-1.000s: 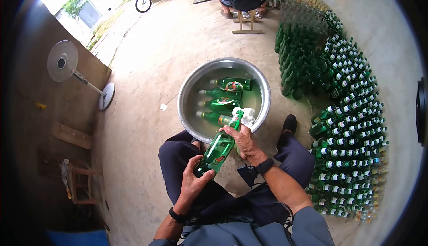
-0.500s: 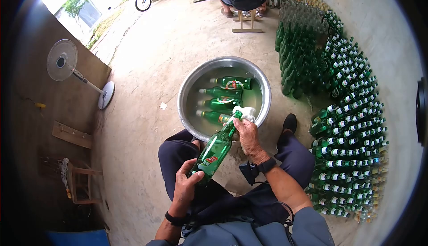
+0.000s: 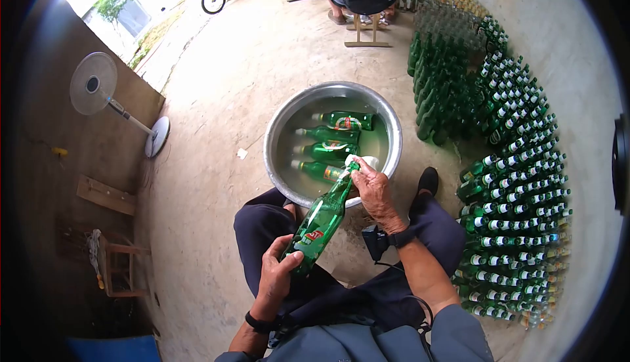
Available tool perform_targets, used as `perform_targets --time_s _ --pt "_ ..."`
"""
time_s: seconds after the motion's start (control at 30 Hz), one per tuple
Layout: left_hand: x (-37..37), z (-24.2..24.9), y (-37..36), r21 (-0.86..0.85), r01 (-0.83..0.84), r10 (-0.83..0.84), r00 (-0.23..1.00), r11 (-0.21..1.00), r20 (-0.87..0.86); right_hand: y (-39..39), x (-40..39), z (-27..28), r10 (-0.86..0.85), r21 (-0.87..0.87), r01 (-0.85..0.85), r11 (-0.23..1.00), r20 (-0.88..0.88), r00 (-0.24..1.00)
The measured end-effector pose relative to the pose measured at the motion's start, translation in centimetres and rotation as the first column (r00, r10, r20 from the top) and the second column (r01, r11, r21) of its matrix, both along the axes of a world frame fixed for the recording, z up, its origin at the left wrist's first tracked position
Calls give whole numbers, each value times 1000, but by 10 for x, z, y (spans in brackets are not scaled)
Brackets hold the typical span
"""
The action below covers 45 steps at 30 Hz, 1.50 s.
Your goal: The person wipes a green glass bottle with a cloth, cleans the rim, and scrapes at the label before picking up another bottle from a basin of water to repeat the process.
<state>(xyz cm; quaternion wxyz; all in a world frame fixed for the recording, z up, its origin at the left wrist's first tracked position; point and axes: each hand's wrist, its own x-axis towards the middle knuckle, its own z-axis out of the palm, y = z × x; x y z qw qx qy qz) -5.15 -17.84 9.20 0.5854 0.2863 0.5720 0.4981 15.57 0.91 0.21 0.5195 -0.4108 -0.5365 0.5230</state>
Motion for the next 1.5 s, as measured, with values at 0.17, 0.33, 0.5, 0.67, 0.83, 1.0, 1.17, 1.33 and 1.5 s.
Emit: perform_targets --time_s 0.17,0.33,0.5,0.67,0.83,1.0,1.17,1.33,1.5 --pt "2 2 -1 77 28 -15 985 997 -169 -5 10 29 85 10 -88 996 171 982" --pt "6 5 -1 62 34 -23 985 997 -170 -5 9 28 142 -67 -141 988 12 990" --pt "9 4 0 92 74 -45 958 993 -284 -4 8 21 74 -89 -71 993 25 997" --pt "8 0 1 106 77 -44 959 991 -281 1 9 11 -14 27 8 1000 223 975" --pt "4 -4 3 112 100 -60 947 989 -315 2 4 8 17 -7 -18 1000 -16 1000" --pt "10 -7 1 108 115 -77 949 987 -306 4 4 -3 67 -5 -68 998 -76 995" --pt "12 -22 -2 157 150 -75 912 976 -404 3 4 3 69 -56 -75 996 -103 992" --pt "14 -22 -1 142 159 -94 920 977 -381 3 6 4 57 -83 -64 995 -85 995" --pt "15 -17 1 91 156 -126 954 984 -273 5 5 3 53 -106 -68 992 -137 989"
